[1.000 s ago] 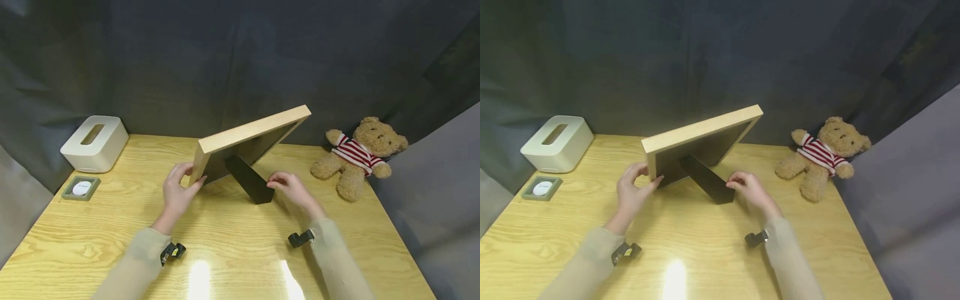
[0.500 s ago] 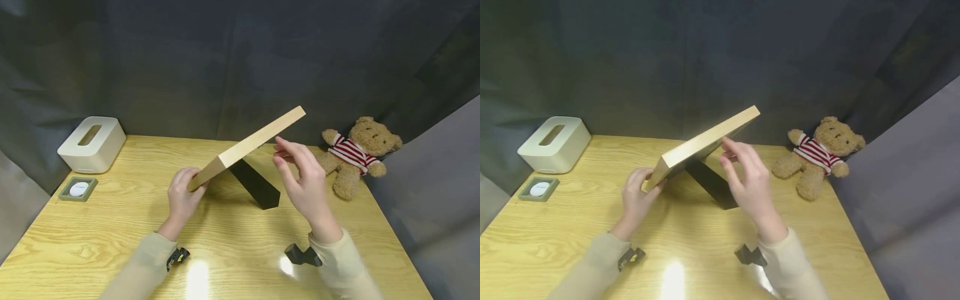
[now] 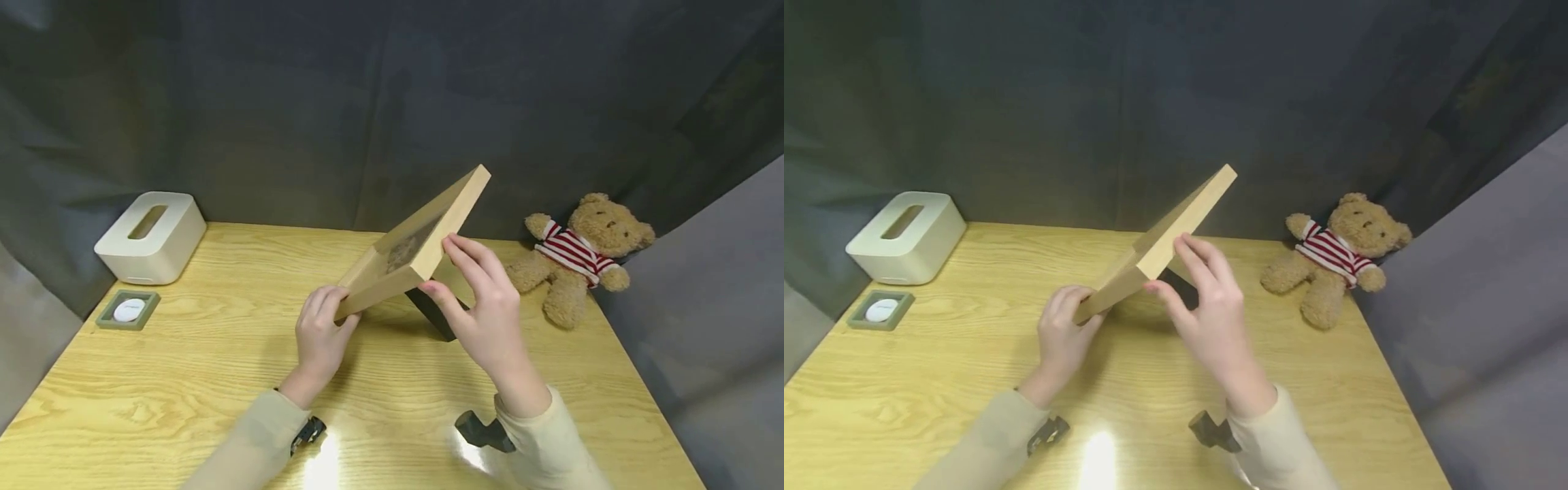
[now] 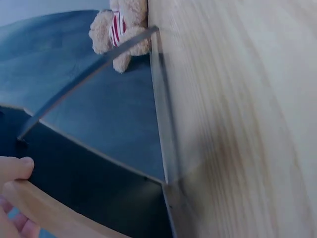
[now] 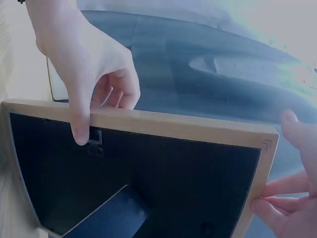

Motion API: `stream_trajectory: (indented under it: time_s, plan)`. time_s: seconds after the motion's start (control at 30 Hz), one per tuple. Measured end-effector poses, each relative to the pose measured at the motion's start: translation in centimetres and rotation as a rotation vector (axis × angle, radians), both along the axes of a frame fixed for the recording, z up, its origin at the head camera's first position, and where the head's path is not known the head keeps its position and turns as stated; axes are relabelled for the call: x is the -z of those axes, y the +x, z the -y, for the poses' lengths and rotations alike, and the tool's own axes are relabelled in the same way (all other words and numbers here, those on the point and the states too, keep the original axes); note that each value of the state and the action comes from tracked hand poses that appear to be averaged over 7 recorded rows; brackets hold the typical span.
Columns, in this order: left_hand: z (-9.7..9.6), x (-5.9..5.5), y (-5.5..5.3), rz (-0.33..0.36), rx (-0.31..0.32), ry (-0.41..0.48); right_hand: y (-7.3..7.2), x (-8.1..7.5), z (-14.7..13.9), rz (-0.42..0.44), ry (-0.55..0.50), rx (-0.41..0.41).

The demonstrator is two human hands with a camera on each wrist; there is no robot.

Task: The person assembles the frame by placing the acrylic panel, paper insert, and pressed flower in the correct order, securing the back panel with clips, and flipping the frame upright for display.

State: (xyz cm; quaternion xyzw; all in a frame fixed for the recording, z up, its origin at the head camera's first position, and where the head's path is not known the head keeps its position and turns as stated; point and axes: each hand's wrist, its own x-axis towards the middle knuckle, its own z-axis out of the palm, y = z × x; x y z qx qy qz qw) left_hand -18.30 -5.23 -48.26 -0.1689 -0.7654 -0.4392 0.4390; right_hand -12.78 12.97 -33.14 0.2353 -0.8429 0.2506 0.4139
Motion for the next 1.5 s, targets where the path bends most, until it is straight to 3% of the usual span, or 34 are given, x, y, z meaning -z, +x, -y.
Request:
stream_trajectory:
  time_s: [0.13, 0.37, 0.67, 0.97, 1.17, 1.27, 1.4, 1.5]
  plan:
    - [-0.2, -0.5, 0.6, -0.003, 0.082, -0.025, 0.1, -0.1, -1.6, 0.046, 0.041, -0.029]
    - [-0.8, -1.3, 1.3, -0.014, 0.271, -0.069, 0.2, -0.3, -3.7, 0.021, -0.019, 0.007]
    - [-3.1, -2.3, 2.5, 0.031, 0.373, -0.069, 0.1, -1.1, -4.5, -0.047, -0.092, 0.116]
    - [-6.1, -2.9, 3.6, 0.060, 0.447, -0.123, -1.5, -1.5, -6.8, -0.052, -0.234, 0.212]
    - [-7.8, -3.4, 4.1, 0.170, 0.523, -0.189, -3.1, -1.2, -8.0, 0.093, -0.365, 0.213]
    - [-8.4, -3.8, 4.1, 0.251, 0.560, -0.238, -4.2, -1.1, -8.3, 0.168, -0.458, 0.161]
    - [-9.1, -4.2, 3.8, 0.333, 0.579, -0.319, -6.0, -1.0, -8.4, 0.199, -0.542, 0.086]
    - [-9.7, -4.5, 3.4, 0.397, 0.600, -0.373, -7.7, -1.0, -8.6, 0.216, -0.542, 0.070]
